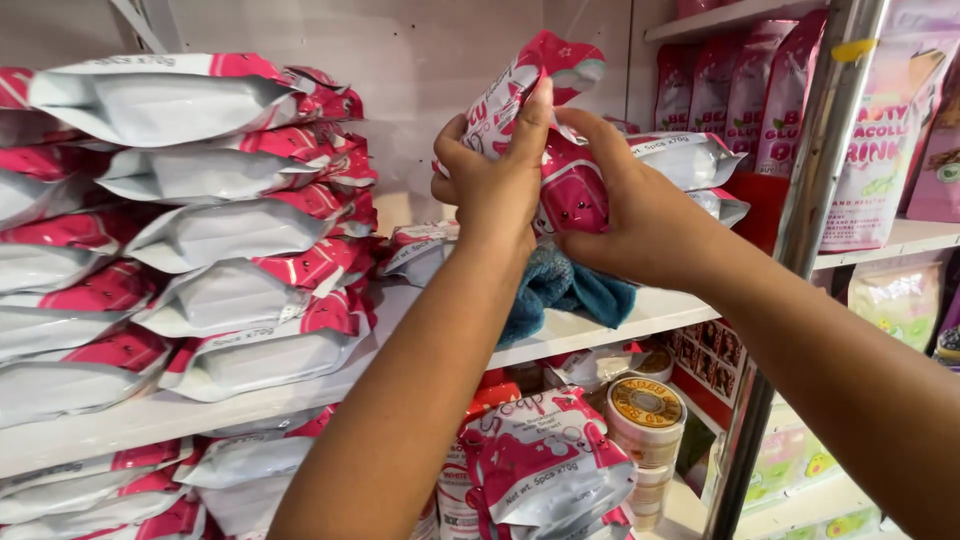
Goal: The person wipes the packaging of 'Beauty White Soap' with a blue cloth, then places the packages back on the shelf. The person repeats this process for multiple packages, ensuring they are clean and neatly arranged.
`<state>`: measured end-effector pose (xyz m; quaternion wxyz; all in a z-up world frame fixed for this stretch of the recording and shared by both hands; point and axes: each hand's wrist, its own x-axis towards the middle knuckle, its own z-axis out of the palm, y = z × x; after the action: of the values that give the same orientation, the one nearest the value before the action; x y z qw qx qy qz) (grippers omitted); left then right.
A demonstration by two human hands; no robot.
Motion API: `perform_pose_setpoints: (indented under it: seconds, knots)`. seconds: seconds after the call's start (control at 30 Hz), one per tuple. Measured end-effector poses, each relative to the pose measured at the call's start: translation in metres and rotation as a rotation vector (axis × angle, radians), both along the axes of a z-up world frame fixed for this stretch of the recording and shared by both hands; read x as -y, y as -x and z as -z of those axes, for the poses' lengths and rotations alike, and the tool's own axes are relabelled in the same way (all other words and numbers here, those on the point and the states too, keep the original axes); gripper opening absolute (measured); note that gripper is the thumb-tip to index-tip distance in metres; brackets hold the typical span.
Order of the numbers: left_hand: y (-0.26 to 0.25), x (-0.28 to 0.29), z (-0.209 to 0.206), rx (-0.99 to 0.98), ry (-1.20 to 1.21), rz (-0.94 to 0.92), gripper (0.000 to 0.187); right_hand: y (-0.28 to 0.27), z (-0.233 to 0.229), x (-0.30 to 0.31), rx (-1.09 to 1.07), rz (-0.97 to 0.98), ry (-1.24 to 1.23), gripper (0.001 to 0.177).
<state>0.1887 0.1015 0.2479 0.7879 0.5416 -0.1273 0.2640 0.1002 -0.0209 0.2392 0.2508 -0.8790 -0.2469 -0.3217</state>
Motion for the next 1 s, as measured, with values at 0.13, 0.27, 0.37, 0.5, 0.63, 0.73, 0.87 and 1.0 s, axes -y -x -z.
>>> perform_pose_setpoints:
  seconds: [0.13,0.27,0.37,0.5,0.63,0.73,0.87,1.0]
  knots:
    - [-0.002,0.001,-0.001,-0.016,-0.165,-0.008,0.124,-0.026,0.002,0.011,0.191,-0.028,-0.015,0.1]
    - [0.0,-0.019,-0.007,0.138,-0.545,-0.287,0.099,-0.047,-0.002,0.024,0.235,-0.235,-0.214,0.088]
    - [-0.004,-0.041,-0.012,0.391,-0.91,-0.692,0.09,-0.051,-0.008,0.034,0.152,-0.376,-0.374,0.08]
    - [-0.018,-0.058,-0.022,0.913,-1.09,-0.843,0.092,-0.051,-0.009,0.042,0.078,-0.494,-0.467,0.076]
    - [-0.027,-0.057,-0.031,0.971,-1.055,-0.505,0.094,-0.045,-0.015,0.044,0.05,-0.435,-0.485,0.077]
    - [-0.032,-0.051,-0.042,1.071,-1.069,-0.6,0.094,-0.049,-0.013,0.054,0.229,-0.498,-0.356,0.074]
    - [-0.03,-0.037,-0.066,0.876,-1.153,-0.42,0.096,-0.05,-0.021,0.066,0.276,-0.452,-0.27,0.087]
    - [-0.041,-0.023,-0.085,0.762,-1.183,-0.433,0.098,-0.056,-0.037,0.08,0.249,-0.228,-0.234,0.104]
